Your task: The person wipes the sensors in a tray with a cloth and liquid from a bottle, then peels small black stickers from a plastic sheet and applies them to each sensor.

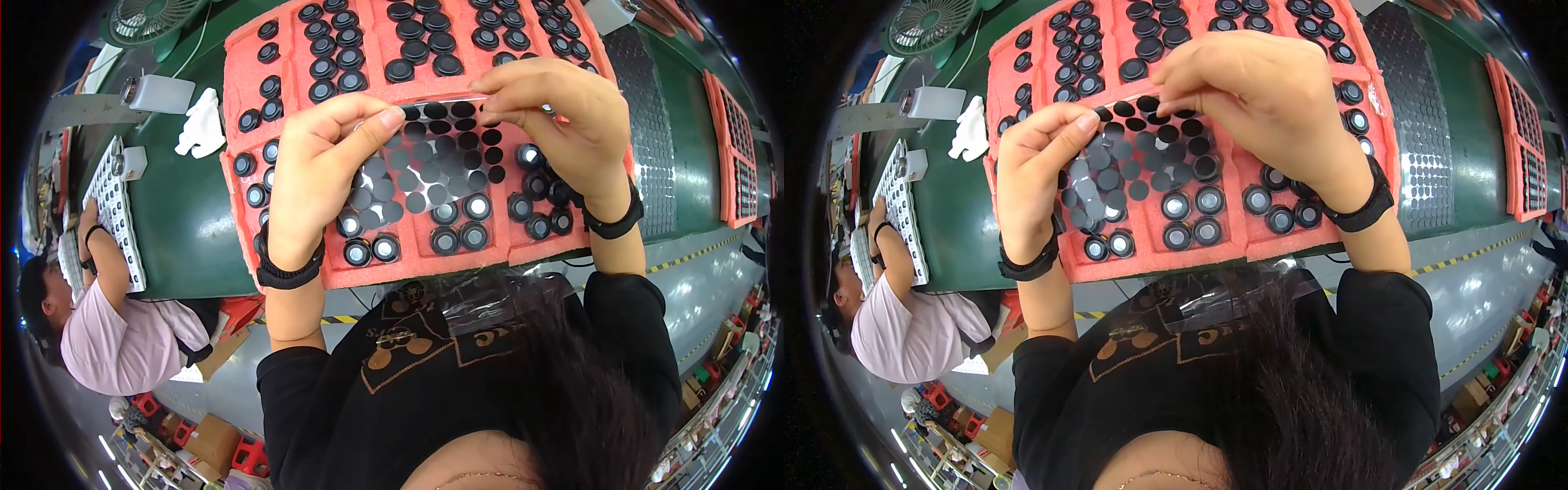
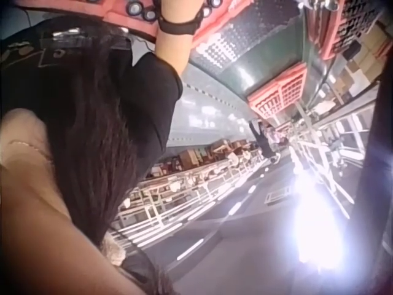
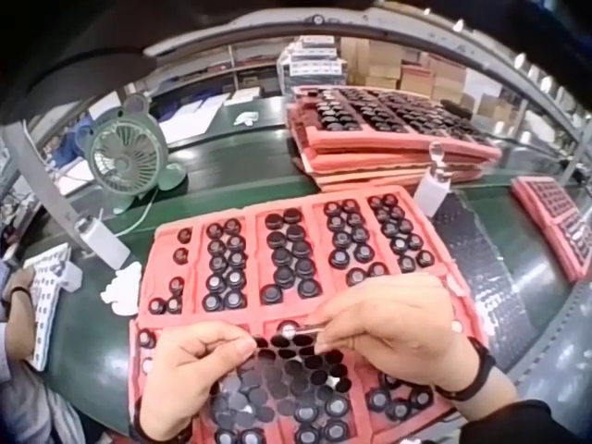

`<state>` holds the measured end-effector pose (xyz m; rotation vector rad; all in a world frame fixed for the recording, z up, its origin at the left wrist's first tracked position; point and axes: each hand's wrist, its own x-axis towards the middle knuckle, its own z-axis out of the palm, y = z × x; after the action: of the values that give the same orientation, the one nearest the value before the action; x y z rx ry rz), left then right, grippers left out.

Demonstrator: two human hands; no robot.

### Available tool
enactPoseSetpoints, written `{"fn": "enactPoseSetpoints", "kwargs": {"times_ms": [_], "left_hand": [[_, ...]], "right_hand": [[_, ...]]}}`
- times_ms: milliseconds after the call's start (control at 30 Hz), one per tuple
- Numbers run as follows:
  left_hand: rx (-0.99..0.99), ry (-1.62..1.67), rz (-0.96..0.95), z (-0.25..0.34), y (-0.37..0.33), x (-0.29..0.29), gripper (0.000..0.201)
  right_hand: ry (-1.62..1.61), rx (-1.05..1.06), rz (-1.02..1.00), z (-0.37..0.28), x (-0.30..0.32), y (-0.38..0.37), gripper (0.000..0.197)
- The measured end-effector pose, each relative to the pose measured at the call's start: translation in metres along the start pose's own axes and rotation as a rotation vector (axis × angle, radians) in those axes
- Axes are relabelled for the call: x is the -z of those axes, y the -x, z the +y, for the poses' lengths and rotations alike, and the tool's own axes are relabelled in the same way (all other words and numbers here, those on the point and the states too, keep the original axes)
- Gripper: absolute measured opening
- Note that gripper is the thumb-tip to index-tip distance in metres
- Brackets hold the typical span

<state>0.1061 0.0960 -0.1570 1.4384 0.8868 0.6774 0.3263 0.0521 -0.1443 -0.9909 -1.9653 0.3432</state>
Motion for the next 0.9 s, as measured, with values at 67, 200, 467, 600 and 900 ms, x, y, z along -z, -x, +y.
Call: {"fn": "enactPoseSetpoints", "kwargs": {"times_ms": [67, 200, 467, 600, 900], "left_hand": [[-0.011, 0.010, 0.058, 0.001, 0.000, -0.002, 0.013], [0.010, 0.038, 0.045, 0.002, 0.001, -0.001, 0.013], [-0.018, 0.027, 0.040, 0.002, 0.001, -0.003, 0.012], [0.037, 0.078, 0.025, 0.002, 0.000, -0.001, 0.012], [-0.026, 0.016, 0.043, 0.001, 0.001, -0.004, 0.012]], "right_hand": [[-0.089, 0.017, -0.016, 0.000, 0.001, -0.002, 0.016], [-0.263, -0.343, 0.112, -0.003, -0.007, -0.001, 0.020], [-0.006, -0.393, -0.037, -0.006, 0.003, 0.001, 0.013], [-0.008, -0.168, -0.020, -0.007, 0.003, 0.000, 0.009], [-0.206, -0.110, 0.135, -0.003, -0.009, -0.007, 0.019]]}}
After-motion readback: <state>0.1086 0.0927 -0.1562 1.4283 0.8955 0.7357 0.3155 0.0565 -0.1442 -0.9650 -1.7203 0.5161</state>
